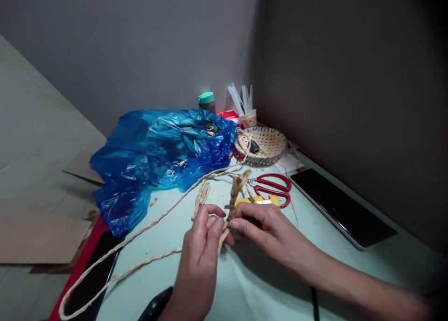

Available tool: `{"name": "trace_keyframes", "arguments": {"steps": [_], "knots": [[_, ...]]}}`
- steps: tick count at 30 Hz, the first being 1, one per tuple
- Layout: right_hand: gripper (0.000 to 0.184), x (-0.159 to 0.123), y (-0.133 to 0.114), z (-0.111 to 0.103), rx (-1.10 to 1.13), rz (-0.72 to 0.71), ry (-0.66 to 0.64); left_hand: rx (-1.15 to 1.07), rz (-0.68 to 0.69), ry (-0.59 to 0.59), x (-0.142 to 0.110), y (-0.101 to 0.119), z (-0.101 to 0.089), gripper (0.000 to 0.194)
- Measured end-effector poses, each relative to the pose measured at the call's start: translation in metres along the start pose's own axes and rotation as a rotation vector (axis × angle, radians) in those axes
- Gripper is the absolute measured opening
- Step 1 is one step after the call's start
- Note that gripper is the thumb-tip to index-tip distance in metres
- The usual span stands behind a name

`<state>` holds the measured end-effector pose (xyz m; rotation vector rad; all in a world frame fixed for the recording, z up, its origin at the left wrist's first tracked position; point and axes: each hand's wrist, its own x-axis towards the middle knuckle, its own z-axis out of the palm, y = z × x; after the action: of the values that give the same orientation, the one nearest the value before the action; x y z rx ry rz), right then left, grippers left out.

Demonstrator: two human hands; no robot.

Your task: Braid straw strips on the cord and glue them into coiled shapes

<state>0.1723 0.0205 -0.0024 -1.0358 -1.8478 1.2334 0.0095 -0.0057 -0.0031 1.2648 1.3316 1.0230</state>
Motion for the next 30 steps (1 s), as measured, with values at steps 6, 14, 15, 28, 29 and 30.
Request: {"name": "trace_keyframes", "arguments": {"steps": [6, 14, 15, 28, 29, 30], "knots": [[0.023, 0.004, 0.003, 0.000, 0.143, 0.091, 0.071, 0.505, 0.416, 0.101, 0.001, 0.002, -0.010, 0.015], [0.024, 0.010, 0.007, -0.003, 0.292, 0.188, 0.119, 0.960, 0.987, 0.194, -0.010, -0.022, 0.005, 0.031], [0.024, 0.010, 0.008, -0.002, 0.304, 0.197, 0.119, 0.979, 1.024, 0.181, -0.010, -0.023, 0.005, 0.033], [0.020, 0.000, 0.010, 0.000, 0.209, 0.108, -0.062, -0.300, -0.264, -0.098, -0.002, -0.011, 0.018, 0.025], [0.017, -0.001, 0.010, 0.000, 0.142, 0.086, -0.051, -0.326, -0.269, -0.066, -0.001, -0.012, 0.017, 0.023], [0.014, -0.002, 0.010, 0.001, 0.078, 0.066, -0.038, -0.326, -0.261, -0.042, 0.000, -0.013, 0.017, 0.021]]}}
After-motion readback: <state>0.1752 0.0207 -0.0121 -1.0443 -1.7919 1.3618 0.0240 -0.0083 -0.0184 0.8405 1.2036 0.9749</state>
